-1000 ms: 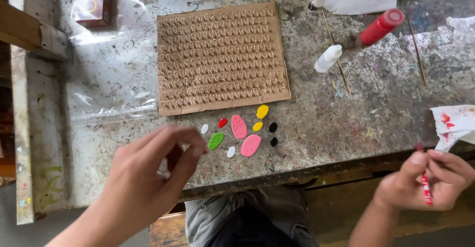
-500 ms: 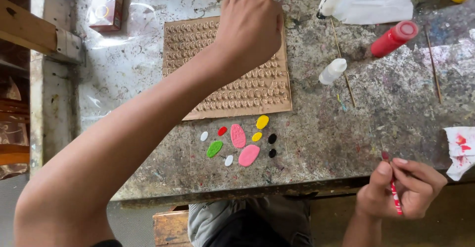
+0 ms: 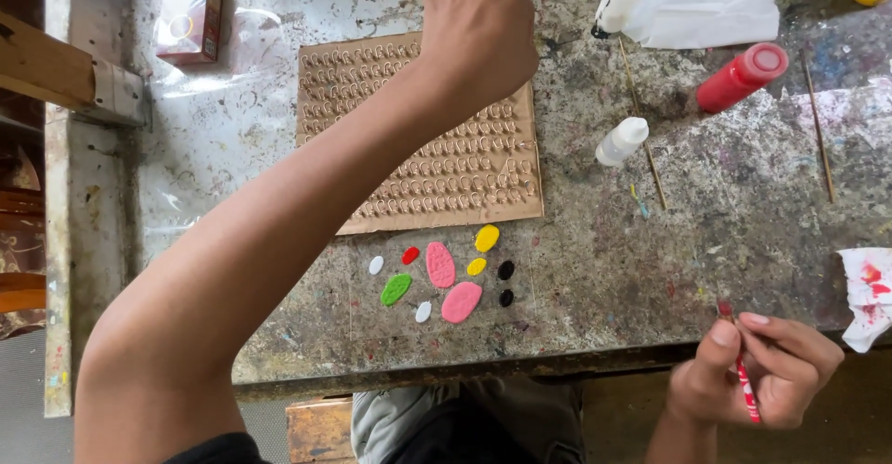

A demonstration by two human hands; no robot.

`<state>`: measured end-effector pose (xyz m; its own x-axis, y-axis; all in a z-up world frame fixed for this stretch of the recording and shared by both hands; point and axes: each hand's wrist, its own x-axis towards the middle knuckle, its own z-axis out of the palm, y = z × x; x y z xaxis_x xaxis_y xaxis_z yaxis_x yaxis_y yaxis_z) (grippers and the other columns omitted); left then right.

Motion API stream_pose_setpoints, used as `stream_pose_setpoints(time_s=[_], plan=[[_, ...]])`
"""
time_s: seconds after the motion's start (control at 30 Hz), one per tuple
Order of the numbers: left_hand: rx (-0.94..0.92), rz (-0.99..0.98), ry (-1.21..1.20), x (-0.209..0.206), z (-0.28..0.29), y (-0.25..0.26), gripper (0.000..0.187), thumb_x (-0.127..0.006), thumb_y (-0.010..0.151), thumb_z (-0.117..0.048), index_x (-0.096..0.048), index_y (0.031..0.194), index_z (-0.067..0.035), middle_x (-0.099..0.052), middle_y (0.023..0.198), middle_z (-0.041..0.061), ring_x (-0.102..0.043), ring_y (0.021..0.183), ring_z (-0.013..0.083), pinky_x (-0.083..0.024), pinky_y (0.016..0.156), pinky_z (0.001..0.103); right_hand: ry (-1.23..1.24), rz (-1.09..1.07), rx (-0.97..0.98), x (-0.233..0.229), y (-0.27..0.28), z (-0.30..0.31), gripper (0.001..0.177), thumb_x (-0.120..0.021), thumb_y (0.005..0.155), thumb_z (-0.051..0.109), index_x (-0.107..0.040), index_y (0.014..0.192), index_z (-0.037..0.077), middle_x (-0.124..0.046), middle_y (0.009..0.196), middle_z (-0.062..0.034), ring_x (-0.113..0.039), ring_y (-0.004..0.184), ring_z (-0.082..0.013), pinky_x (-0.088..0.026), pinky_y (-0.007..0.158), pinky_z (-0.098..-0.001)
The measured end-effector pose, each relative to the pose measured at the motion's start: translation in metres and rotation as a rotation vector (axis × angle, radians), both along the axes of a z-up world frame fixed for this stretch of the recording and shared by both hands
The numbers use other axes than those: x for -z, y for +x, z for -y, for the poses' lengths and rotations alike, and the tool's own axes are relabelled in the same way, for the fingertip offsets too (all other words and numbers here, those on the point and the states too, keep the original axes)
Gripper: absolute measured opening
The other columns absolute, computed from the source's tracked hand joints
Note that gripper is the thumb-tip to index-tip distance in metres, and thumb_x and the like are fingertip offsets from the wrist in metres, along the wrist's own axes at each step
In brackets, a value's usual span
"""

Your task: The person is using a small paintbrush to apply different colors of paint to small jewelry components laid out on a workbench.

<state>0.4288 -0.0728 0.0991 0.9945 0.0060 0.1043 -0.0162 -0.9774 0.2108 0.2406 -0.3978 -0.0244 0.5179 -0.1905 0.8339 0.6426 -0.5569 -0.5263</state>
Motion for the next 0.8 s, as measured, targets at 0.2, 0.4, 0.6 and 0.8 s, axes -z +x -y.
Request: stream_pose_setpoints(time_s=[0.2, 0.4, 0.6, 0.8], plan=[[-0.018, -0.042, -0.007, 0.001, 0.000, 0.000, 0.016, -0.058, 0.063, 0.004, -0.063, 0.063, -0.011, -0.060, 0.103, 0.014, -0.051, 0.103, 0.0378, -0.038, 0.096, 0.057, 0.004, 0.028, 0.018, 0.000, 0.002, -0.001, 0.036, -0.071, 0.107, 0.014, -0.050, 0.086, -0.006, -0.054, 0.096, -0.0230, -0.052, 0.090, -0.0339, -0.042, 0.076, -0.0436], [-0.022, -0.010, -0.002, 0.003, 0.001, 0.001, 0.016, -0.059, 0.064, 0.008, -0.064, 0.065, -0.007, -0.060, 0.103, 0.012, -0.054, 0.098, 0.0343, -0.042, 0.097, 0.056, 0.031, 0.048, 0.026, -0.001, 0.002, -0.005, 0.036, -0.071, 0.106, 0.015, -0.049, 0.087, -0.006, -0.053, 0.094, -0.0227, -0.052, 0.089, -0.0351, -0.041, 0.078, -0.0455], [0.011, 0.036, 0.060, 0.010, -0.002, 0.007, 0.012, -0.062, 0.064, 0.005, -0.062, 0.064, -0.007, -0.060, 0.100, 0.012, -0.052, 0.096, 0.0345, -0.042, 0.089, 0.052, 0.029, 0.047, 0.033, 0.000, 0.001, -0.004, 0.036, -0.070, 0.107, 0.016, -0.049, 0.086, -0.005, -0.053, 0.094, -0.0214, -0.052, 0.090, -0.0350, -0.041, 0.079, -0.0458], [0.003, 0.051, 0.077, 0.014, -0.004, 0.012, 0.014, -0.061, 0.066, 0.005, -0.061, 0.066, -0.009, -0.065, 0.089, 0.009, -0.055, 0.091, 0.0306, -0.044, 0.086, 0.048, 0.057, 0.039, 0.023, 0.001, 0.001, -0.003, 0.035, -0.071, 0.106, 0.015, -0.049, 0.086, -0.004, -0.053, 0.095, -0.0210, -0.051, 0.091, -0.0345, -0.041, 0.080, -0.0451]])
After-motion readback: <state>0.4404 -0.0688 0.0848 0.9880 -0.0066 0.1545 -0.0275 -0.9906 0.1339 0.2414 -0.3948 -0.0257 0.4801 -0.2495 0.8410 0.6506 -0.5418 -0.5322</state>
